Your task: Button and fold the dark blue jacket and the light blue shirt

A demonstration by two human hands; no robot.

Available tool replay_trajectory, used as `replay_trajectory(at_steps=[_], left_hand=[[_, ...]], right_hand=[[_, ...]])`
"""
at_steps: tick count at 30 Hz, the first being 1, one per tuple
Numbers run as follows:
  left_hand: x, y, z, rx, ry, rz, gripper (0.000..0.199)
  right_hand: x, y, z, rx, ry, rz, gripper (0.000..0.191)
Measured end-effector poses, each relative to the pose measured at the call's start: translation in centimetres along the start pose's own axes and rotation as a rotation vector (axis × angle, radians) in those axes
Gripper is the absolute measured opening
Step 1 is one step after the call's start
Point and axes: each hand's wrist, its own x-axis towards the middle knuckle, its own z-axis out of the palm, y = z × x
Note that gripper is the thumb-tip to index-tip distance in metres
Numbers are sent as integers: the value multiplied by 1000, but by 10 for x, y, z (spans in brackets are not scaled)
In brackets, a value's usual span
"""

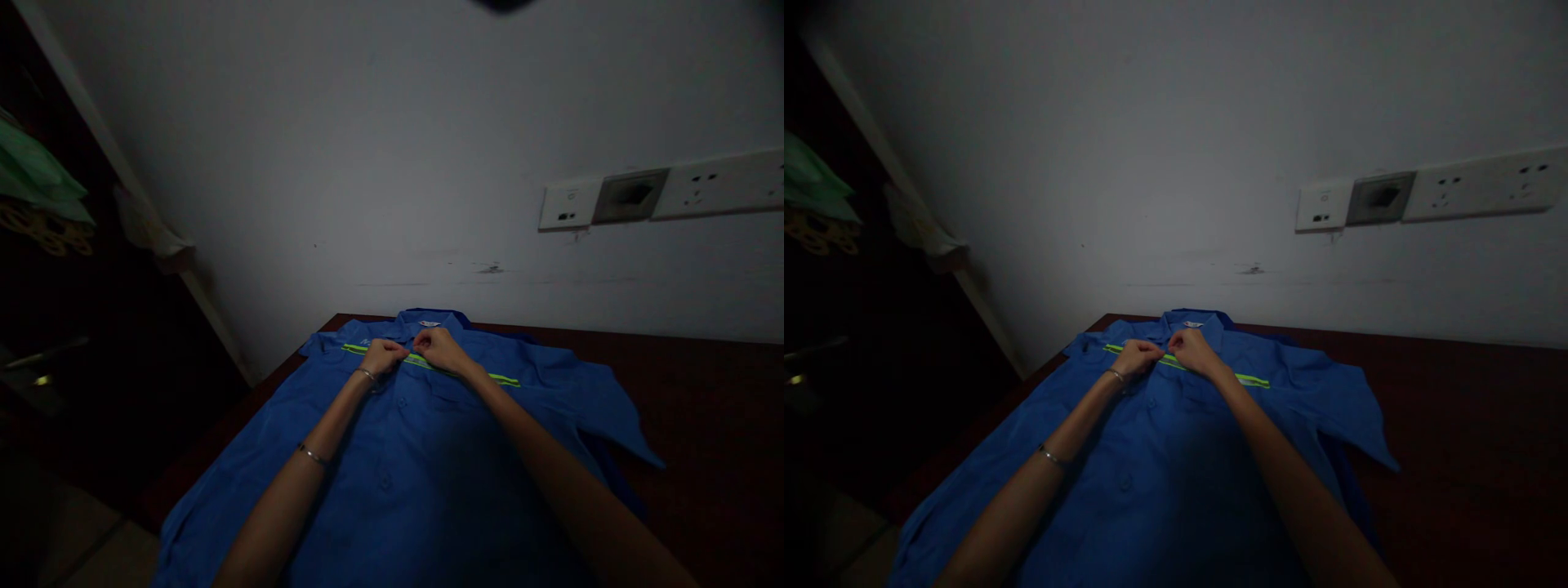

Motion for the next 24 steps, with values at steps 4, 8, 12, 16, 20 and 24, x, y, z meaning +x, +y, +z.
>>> replay_trajectory(at_steps=[4, 8, 12, 16, 20, 24], left_hand=[[1, -2, -6, -38, -67, -8, 24], [2, -2, -11, -47, -112, 5, 24], [3, -3, -15, -53, -156, 2, 21], [3, -3, -17, -57, -177, 23, 16], [3, -3, -18, -51, -178, 34, 13], [2, -2, -19, -77, -184, 32, 14]], right_hand=[[1, 3, 7, 22, 45, 26, 19], [2, 3, 10, 28, 58, 36, 17], [2, -1, 10, -15, 80, 43, 17], [1, -8, 12, -106, 97, 32, 18], [0, -12, 14, -253, 76, -10, 19], [-6, -19, 15, -432, 38, -84, 17]])
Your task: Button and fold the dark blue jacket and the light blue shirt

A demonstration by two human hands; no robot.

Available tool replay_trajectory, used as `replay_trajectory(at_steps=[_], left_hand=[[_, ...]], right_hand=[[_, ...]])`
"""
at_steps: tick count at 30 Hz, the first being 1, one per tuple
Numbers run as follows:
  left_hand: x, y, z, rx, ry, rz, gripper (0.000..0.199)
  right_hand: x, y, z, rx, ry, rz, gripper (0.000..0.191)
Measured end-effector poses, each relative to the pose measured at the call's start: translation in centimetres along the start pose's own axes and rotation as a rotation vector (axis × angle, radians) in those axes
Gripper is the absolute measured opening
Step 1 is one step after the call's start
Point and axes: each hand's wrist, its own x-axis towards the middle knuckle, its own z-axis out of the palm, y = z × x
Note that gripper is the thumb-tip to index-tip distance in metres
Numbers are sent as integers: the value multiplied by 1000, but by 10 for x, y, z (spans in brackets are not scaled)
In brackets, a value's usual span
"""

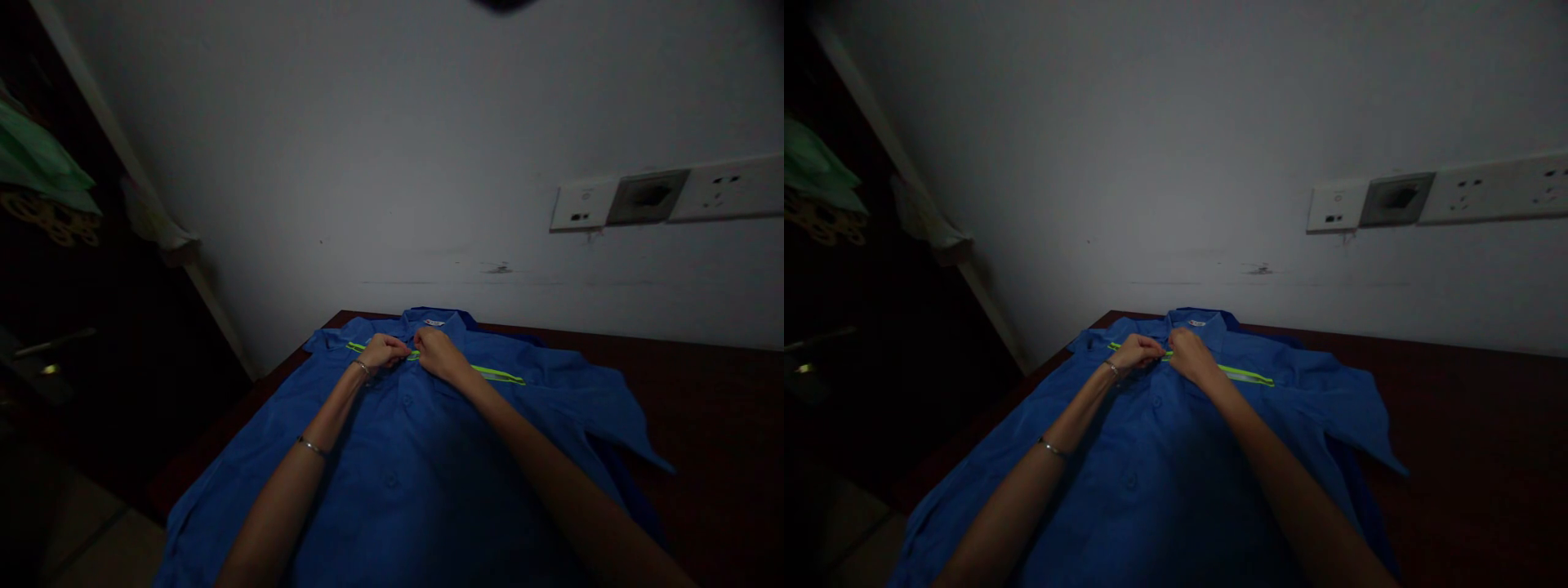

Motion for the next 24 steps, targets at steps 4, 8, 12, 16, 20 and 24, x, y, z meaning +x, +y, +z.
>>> replay_trajectory(at_steps=[4, 8, 12, 16, 20, 24], left_hand=[[-2, 4, 1, -49, 8, -13, 15], [-5, 7, 1, -78, 10, -31, 17], [-6, 9, 3, -131, 29, -40, 20], [-3, 9, 5, -139, 76, -13, 21], [0, 7, 4, -134, 63, -32, 21], [1, 4, 1, -113, 10, -79, 21]], right_hand=[[-4, -8, -4, -113, -33, -59, 20], [-6, -10, -7, -132, -50, -105, 20], [-3, -6, -9, 3, -16, -109, 21], [4, 1, -13, 288, -21, 67, 20], [7, 3, -15, 442, -111, 273, 19], [6, -2, -10, 363, -93, 300, 31]])
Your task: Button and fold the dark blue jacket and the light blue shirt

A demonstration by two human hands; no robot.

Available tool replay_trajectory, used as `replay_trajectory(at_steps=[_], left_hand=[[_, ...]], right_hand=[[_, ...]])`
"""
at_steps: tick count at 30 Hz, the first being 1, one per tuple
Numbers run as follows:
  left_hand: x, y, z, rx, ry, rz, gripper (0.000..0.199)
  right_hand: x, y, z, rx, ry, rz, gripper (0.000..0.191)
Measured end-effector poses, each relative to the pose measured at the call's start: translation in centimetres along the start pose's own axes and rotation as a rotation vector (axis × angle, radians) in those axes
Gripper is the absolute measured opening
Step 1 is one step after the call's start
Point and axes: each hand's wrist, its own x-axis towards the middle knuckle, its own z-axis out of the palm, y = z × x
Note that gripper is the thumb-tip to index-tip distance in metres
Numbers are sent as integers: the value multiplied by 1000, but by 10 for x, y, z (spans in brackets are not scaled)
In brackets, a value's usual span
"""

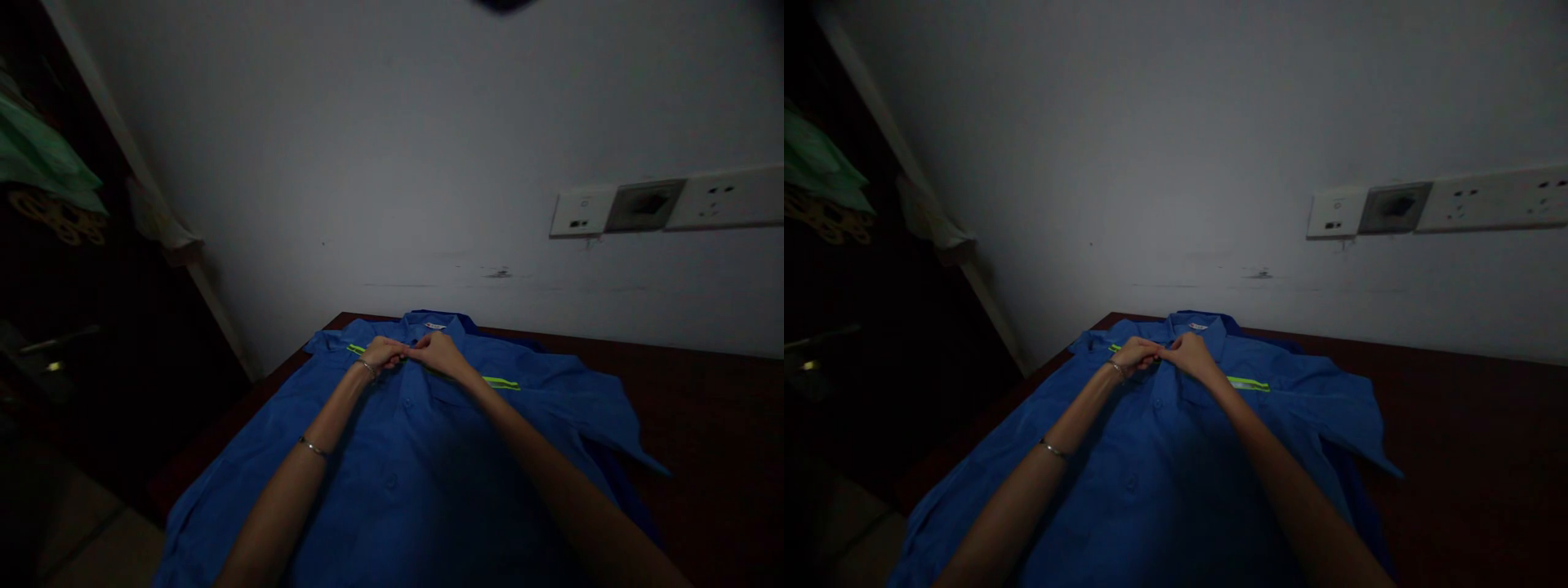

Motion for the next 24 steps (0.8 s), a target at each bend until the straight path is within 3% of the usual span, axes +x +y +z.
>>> replay_trajectory(at_steps=[6, 10, 18, 24], left_hand=[[-2, 1, 3, 35, -5, -20, 27], [-1, 0, 6, 130, 0, 29, 34], [8, -14, -7, 349, 39, 195, 17], [9, -21, 2, 328, 2, 314, 18]], right_hand=[[-5, 0, 15, -221, 75, -54, 26], [-4, 4, 18, -218, 96, 4, 18], [5, 22, 5, 172, -134, 195, 11], [7, 31, 6, 458, -202, 289, 11]])
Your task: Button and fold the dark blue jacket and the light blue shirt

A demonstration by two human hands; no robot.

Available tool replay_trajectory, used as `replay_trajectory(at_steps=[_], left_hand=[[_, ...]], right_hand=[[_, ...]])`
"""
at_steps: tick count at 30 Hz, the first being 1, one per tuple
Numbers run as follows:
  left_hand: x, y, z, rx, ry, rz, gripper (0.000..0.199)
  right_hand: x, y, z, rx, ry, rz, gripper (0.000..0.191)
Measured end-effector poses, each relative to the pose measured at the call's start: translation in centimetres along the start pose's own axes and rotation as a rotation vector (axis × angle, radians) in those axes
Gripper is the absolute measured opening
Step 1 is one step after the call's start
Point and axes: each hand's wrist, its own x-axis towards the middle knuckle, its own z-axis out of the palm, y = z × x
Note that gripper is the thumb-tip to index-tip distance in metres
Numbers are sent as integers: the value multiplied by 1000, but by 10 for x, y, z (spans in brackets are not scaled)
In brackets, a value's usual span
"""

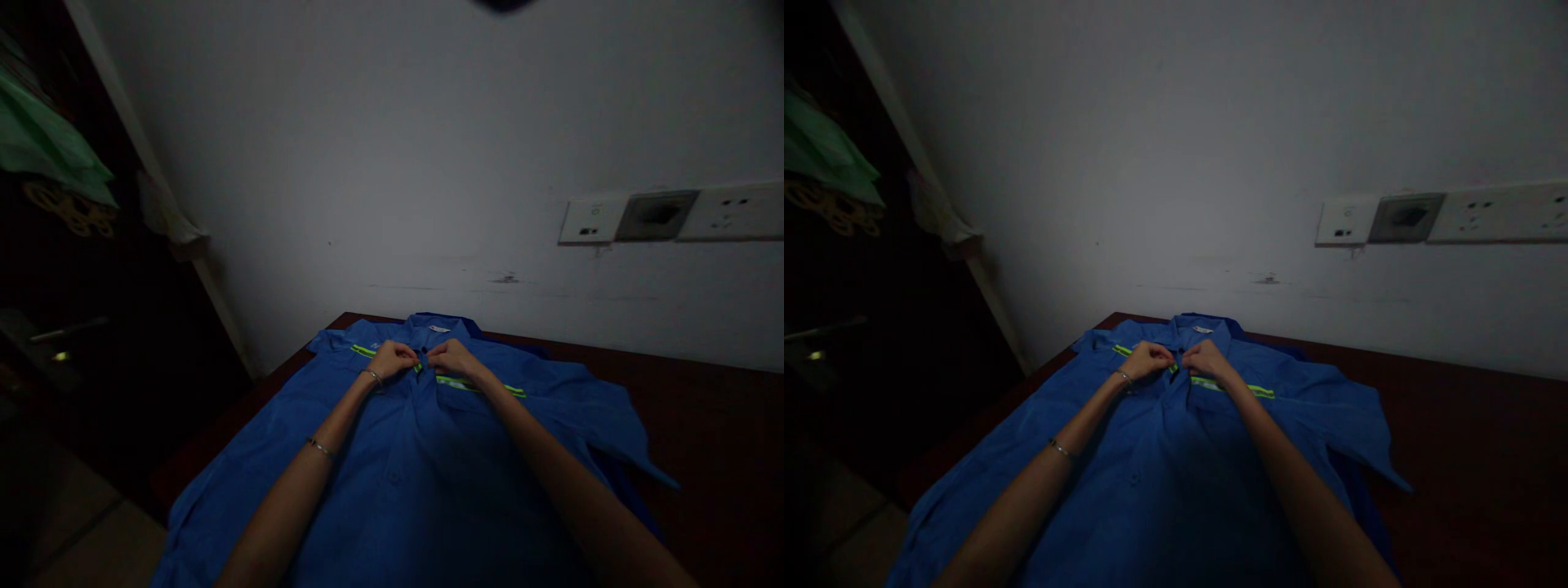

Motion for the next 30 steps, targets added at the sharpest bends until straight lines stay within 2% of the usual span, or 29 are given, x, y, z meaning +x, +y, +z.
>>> replay_trajectory(at_steps=[7, 13, 18, 23, 30], left_hand=[[-1, 1, 7, 69, 61, 77, 17], [-1, 1, 12, 32, 71, 15, 13], [-3, 4, 11, -31, 68, 14, 11], [-5, 7, 10, -114, 29, -91, 11], [-5, 8, 13, -72, 27, -118, 11]], right_hand=[[0, -2, -1, 34, 24, 21, 12], [-2, -6, 0, 12, 67, 7, 11], [-4, -8, 0, 9, 75, 11, 14], [-5, -13, 1, 2, 83, 17, 13], [1, -8, 2, -74, 115, 5, 13]])
